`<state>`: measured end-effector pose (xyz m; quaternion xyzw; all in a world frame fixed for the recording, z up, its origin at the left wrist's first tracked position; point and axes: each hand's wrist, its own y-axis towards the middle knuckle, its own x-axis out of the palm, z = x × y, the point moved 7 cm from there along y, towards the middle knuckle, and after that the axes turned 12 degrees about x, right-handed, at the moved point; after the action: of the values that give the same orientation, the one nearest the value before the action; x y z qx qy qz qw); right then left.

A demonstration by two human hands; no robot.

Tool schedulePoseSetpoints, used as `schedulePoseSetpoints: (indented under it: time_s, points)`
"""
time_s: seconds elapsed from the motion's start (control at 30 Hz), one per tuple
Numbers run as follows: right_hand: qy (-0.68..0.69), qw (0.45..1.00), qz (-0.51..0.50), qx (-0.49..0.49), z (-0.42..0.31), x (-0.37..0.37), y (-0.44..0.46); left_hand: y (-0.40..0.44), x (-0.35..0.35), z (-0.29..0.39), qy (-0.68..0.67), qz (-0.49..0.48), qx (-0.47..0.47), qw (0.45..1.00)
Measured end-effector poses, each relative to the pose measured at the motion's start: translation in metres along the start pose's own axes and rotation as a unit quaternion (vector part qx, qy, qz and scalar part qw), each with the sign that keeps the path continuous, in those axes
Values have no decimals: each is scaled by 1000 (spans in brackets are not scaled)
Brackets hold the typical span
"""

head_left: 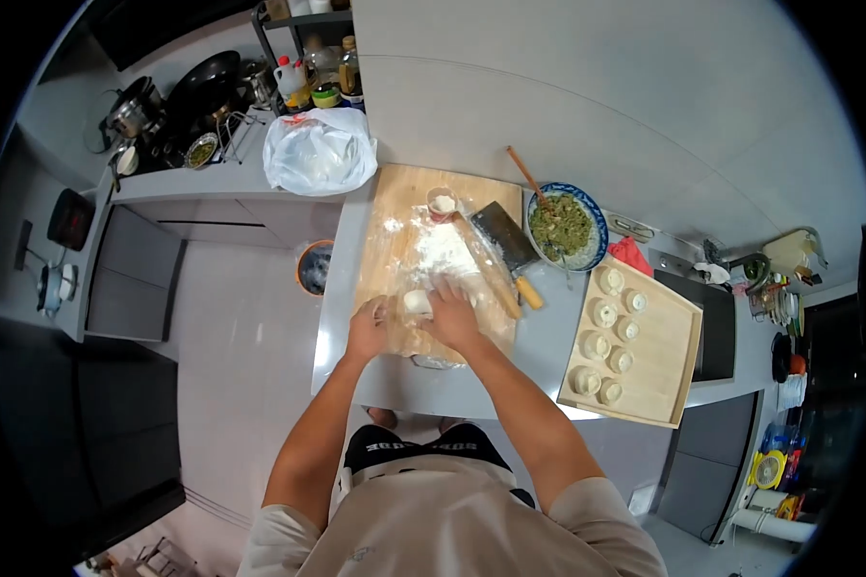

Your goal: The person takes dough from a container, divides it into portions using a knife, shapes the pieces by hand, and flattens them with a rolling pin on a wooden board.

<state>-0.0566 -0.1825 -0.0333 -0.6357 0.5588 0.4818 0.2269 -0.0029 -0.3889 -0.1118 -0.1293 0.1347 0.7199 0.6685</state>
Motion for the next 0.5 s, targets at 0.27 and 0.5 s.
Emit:
schedulePoseSetpoints:
  time_s: [0.27,0.5]
  points:
    - [632,639,-159,408,24,36,13,6,31,52,-205,-26,53,977]
    - [757,533,-51,374,5,1,30,38,39,88,64,-262,-47,962]
